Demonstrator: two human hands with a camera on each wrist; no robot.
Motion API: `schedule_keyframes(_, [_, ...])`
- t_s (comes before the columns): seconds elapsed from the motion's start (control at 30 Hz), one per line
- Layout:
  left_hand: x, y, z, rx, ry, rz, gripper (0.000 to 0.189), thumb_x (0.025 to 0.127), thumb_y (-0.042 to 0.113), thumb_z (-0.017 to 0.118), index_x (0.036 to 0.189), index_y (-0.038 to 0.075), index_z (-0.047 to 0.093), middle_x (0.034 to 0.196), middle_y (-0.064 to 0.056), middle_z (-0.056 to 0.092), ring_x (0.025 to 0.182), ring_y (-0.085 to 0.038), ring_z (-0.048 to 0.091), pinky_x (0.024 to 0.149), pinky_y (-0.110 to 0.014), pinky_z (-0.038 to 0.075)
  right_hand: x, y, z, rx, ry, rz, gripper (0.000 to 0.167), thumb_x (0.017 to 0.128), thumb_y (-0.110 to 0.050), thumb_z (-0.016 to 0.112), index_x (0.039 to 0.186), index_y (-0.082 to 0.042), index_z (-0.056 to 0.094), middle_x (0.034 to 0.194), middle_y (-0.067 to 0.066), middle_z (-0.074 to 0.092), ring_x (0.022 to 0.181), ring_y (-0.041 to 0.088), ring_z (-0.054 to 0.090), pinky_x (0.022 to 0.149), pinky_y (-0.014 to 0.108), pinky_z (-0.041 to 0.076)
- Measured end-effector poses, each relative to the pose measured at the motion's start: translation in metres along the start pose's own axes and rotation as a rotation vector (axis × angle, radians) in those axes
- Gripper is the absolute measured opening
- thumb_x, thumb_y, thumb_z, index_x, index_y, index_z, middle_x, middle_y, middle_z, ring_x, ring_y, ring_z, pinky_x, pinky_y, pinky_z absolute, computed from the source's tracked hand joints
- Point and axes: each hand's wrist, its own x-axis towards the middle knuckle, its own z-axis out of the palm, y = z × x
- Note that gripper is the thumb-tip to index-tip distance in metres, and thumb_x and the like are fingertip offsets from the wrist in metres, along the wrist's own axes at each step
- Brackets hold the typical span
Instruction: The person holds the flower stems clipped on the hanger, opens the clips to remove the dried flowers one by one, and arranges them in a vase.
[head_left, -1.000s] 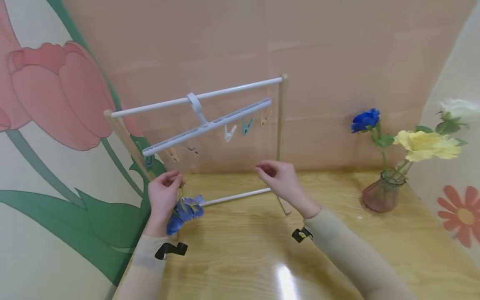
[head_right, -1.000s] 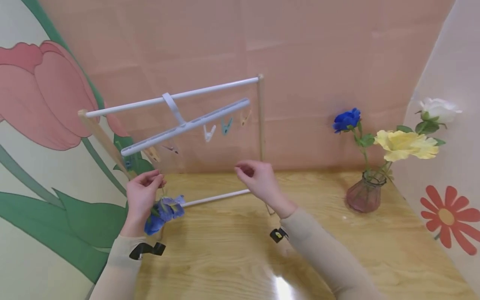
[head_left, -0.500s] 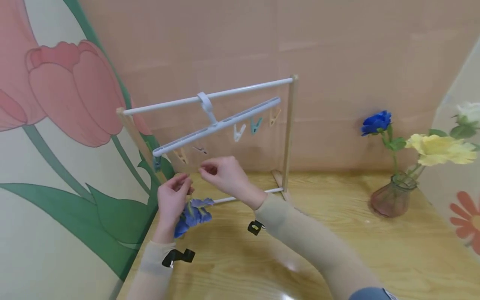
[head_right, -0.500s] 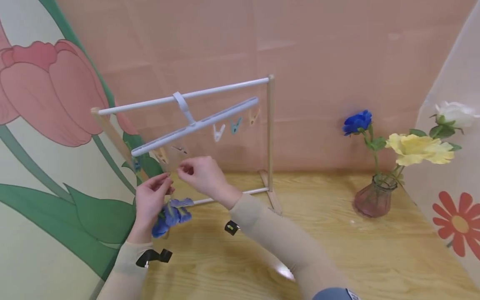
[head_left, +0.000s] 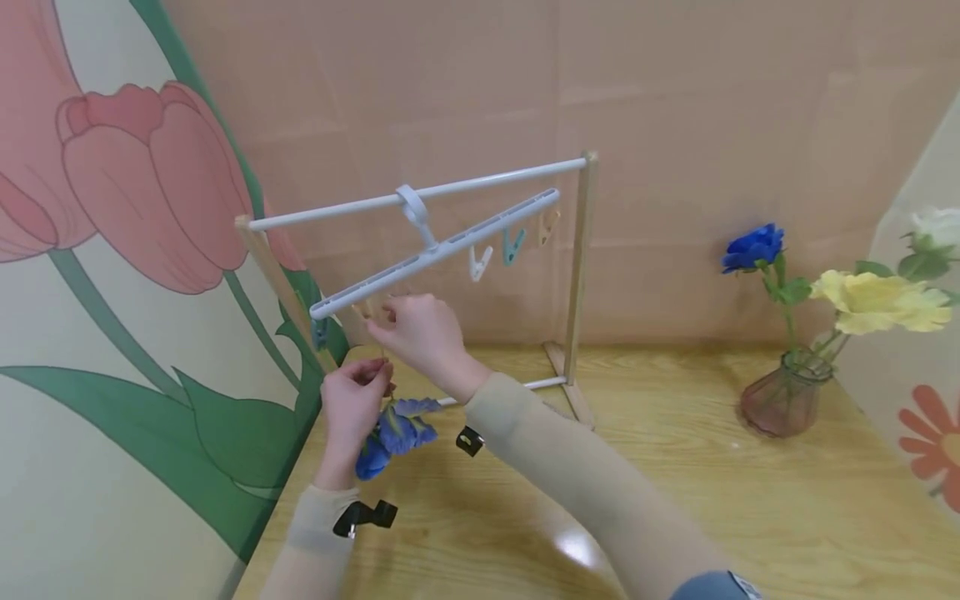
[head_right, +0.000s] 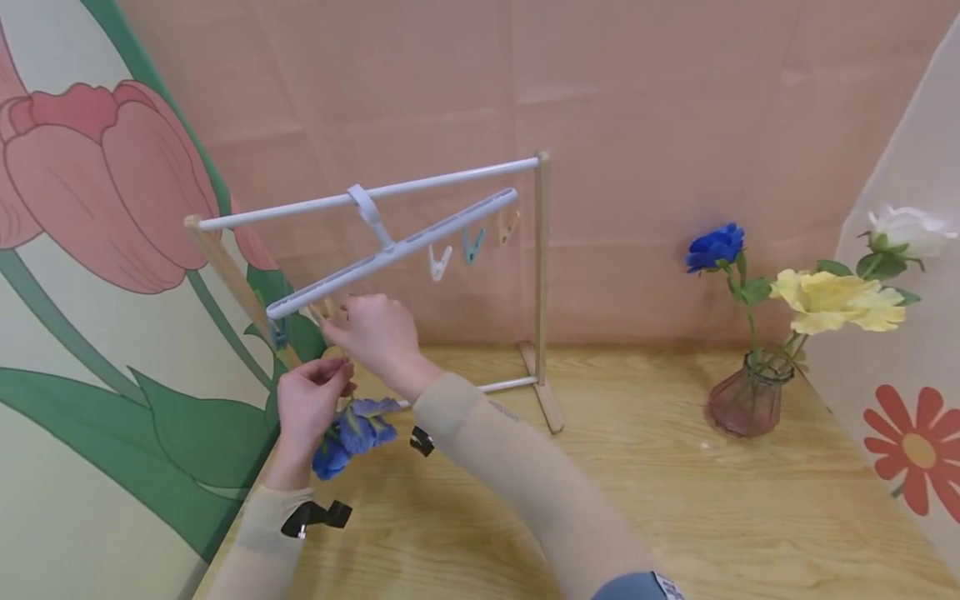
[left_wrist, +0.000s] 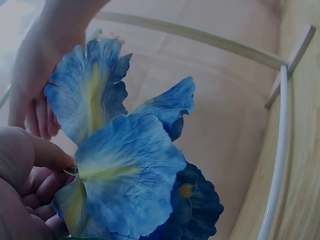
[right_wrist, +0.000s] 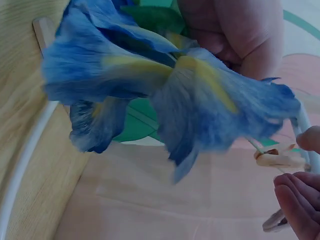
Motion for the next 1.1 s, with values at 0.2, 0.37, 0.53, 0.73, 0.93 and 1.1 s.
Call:
schedule_keyframes(0.2, [-0.001, -0.002, 0.001, 0.047, 0.029, 0.021, 0.013, 0.097, 0.009, 0.078, 0.096, -0.003, 0.082, 0.079, -0.014, 0.077, 0.059, -0.011, 0.07, 0.056, -0.019, 0.057, 0.011, -0.007, 0.009, -0.064, -0.006, 0.033, 0.046, 0.099, -0.046, 0.076, 0.068, -0.022, 0.052, 0.055, -0.009, 0.049, 0.048, 0.006, 0.043, 0.042, 0.022, 0.03])
schedule_keyframes(0.37, [-0.002, -0.001, 0.001, 0.062, 0.038, 0.037, 0.011, 0.096, 0.009, 0.078, 0.096, -0.002, 0.082, 0.078, -0.012, 0.077, 0.06, -0.015, 0.071, 0.057, -0.02, 0.058, 0.015, -0.008, 0.012, -0.097, -0.002, 0.055, 0.049, 0.098, -0.049, 0.077, 0.066, -0.022, 0.052, 0.053, -0.01, 0.048, 0.047, 0.007, 0.046, 0.041, 0.023, 0.034])
schedule_keyframes(0.53, [-0.002, -0.001, 0.003, 0.084, 0.042, 0.067, 0.012, 0.096, 0.01, 0.079, 0.096, -0.001, 0.083, 0.077, -0.011, 0.077, 0.061, -0.015, 0.071, 0.055, -0.019, 0.056, 0.02, -0.007, 0.013, -0.145, 0.023, 0.066, 0.048, 0.097, -0.051, 0.078, 0.066, -0.023, 0.055, 0.053, -0.009, 0.049, 0.048, 0.009, 0.049, 0.041, 0.025, 0.038])
schedule_keyframes(0.73, [-0.002, -0.001, 0.003, 0.098, 0.059, 0.098, 0.01, 0.094, 0.008, 0.079, 0.094, -0.002, 0.082, 0.075, -0.01, 0.076, 0.059, -0.014, 0.07, 0.052, -0.018, 0.053, 0.021, -0.01, 0.014, -0.148, 0.022, 0.085, 0.049, 0.096, -0.051, 0.079, 0.065, -0.024, 0.053, 0.053, -0.008, 0.049, 0.048, 0.011, 0.049, 0.04, 0.027, 0.039])
schedule_keyframes(0.93, [-0.003, -0.002, 0.003, 0.116, 0.069, 0.105, 0.011, 0.094, 0.009, 0.079, 0.093, -0.002, 0.082, 0.074, -0.01, 0.076, 0.059, -0.014, 0.069, 0.052, -0.017, 0.051, 0.02, -0.011, 0.017, -0.15, 0.023, 0.083, 0.048, 0.095, -0.051, 0.08, 0.066, -0.024, 0.053, 0.054, -0.007, 0.051, 0.05, 0.013, 0.052, 0.042, 0.029, 0.042])
schedule_keyframes(1.1, [-0.004, -0.003, 0.002, 0.118, 0.063, 0.108, 0.009, 0.094, 0.006, 0.079, 0.093, -0.002, 0.083, 0.075, -0.011, 0.076, 0.06, -0.014, 0.07, 0.053, -0.016, 0.051, 0.019, -0.01, 0.017, -0.13, 0.01, 0.098, 0.046, 0.096, -0.049, 0.078, 0.066, -0.024, 0.054, 0.054, -0.007, 0.052, 0.051, 0.013, 0.053, 0.043, 0.029, 0.043])
